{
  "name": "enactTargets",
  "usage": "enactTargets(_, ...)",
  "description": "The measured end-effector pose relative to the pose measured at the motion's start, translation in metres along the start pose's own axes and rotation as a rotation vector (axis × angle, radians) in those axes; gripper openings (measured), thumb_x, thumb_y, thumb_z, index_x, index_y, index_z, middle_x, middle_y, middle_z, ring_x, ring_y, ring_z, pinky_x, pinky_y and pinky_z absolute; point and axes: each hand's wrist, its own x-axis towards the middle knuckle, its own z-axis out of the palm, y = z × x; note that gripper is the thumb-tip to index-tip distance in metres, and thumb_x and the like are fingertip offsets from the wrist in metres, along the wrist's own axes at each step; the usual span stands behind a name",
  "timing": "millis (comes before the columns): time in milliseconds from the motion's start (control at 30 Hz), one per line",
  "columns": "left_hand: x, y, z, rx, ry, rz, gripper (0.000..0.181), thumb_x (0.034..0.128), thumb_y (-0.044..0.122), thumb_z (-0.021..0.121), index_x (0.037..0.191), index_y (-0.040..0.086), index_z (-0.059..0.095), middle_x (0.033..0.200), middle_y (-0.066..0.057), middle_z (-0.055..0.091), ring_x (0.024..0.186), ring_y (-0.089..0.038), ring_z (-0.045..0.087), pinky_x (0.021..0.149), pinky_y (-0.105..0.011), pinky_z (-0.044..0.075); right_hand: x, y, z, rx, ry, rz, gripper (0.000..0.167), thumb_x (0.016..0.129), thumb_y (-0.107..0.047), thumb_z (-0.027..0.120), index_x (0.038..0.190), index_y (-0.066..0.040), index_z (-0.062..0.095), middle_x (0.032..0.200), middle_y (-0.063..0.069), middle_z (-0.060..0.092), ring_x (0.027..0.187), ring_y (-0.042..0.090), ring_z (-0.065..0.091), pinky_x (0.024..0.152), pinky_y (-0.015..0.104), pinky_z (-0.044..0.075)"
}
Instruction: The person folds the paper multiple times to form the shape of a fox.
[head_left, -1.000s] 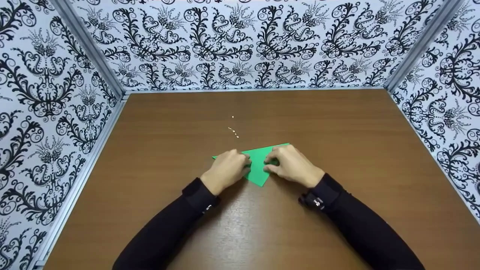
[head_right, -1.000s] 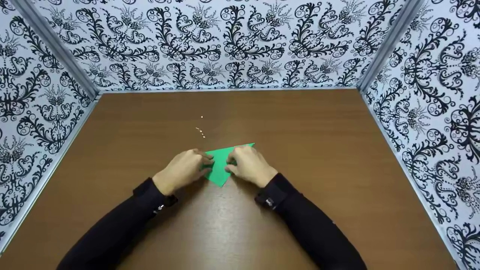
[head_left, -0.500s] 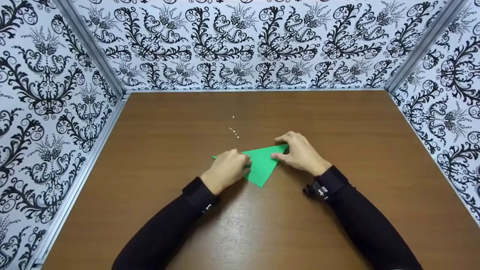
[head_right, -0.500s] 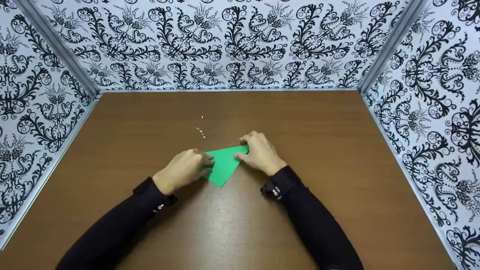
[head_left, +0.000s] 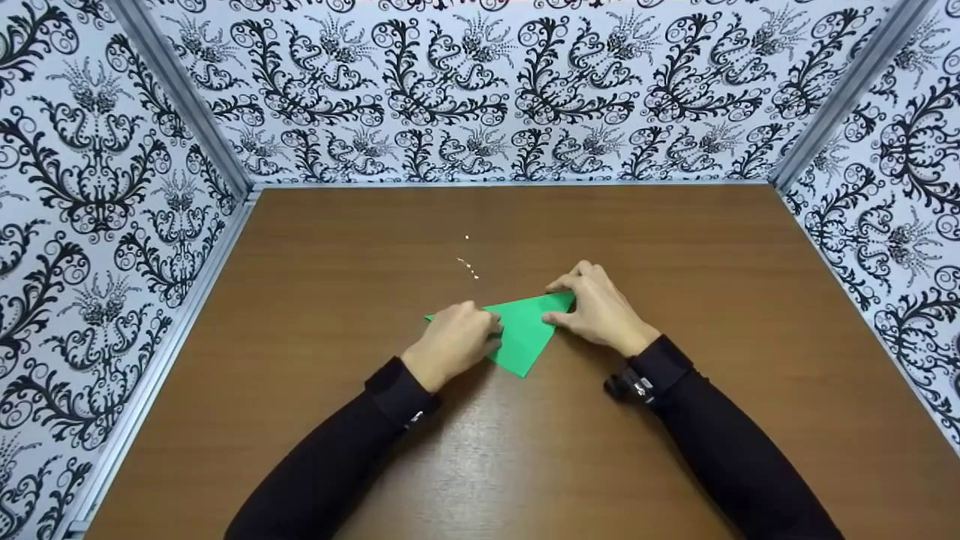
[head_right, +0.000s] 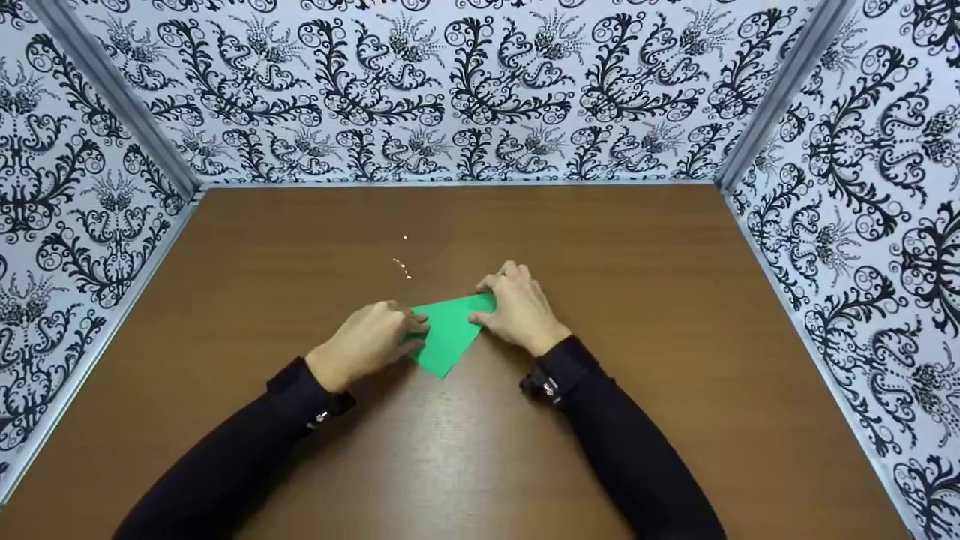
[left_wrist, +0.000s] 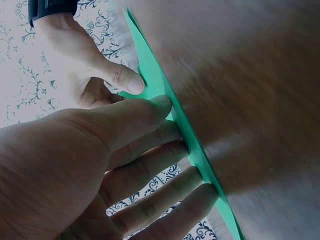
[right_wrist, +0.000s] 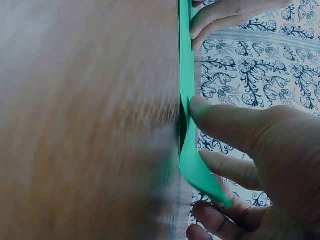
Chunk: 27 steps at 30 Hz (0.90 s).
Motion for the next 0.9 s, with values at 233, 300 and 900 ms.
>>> enactTargets(233,-0.0004,0.0007,0.0015,-0.015,-0.002,-0.008,0.018,0.1048,0.01,0.089,0.088,0.01,0.083,0.083,-0.007,0.078,0.07,-0.012,0.059,0.062,-0.031,0.052,0.0003,-0.0032,0.0005,0.054,0.032,-0.021,0.041,0.098,-0.021,0.099,0.13,-0.004,0.082,0.126,0.021,0.076,0.113,0.038,0.069,0.098,0.047,0.053)
enactTargets(300,-0.0003,0.0004,0.0011,-0.018,-0.004,-0.01,0.019,0.1048,0.01,0.089,0.087,0.01,0.083,0.083,-0.006,0.077,0.07,-0.012,0.059,0.062,-0.032,0.053,0.0015,-0.0039,0.0002,0.086,0.045,-0.025,0.039,0.099,-0.018,0.099,0.129,-0.004,0.079,0.127,0.021,0.08,0.111,0.038,0.072,0.097,0.047,0.055)
enactTargets(900,-0.0009,-0.0023,0.0001,-0.035,0.016,-0.008,0.02,0.1026,0.009,0.089,0.084,0.01,0.082,0.08,-0.005,0.077,0.069,-0.013,0.056,0.061,-0.033,0.052,-0.0018,-0.0062,-0.0035,0.167,0.042,-0.065,0.012,0.106,-0.012,0.09,0.117,-0.009,0.091,0.116,0.014,0.09,0.1,0.031,0.082,0.09,0.035,0.058)
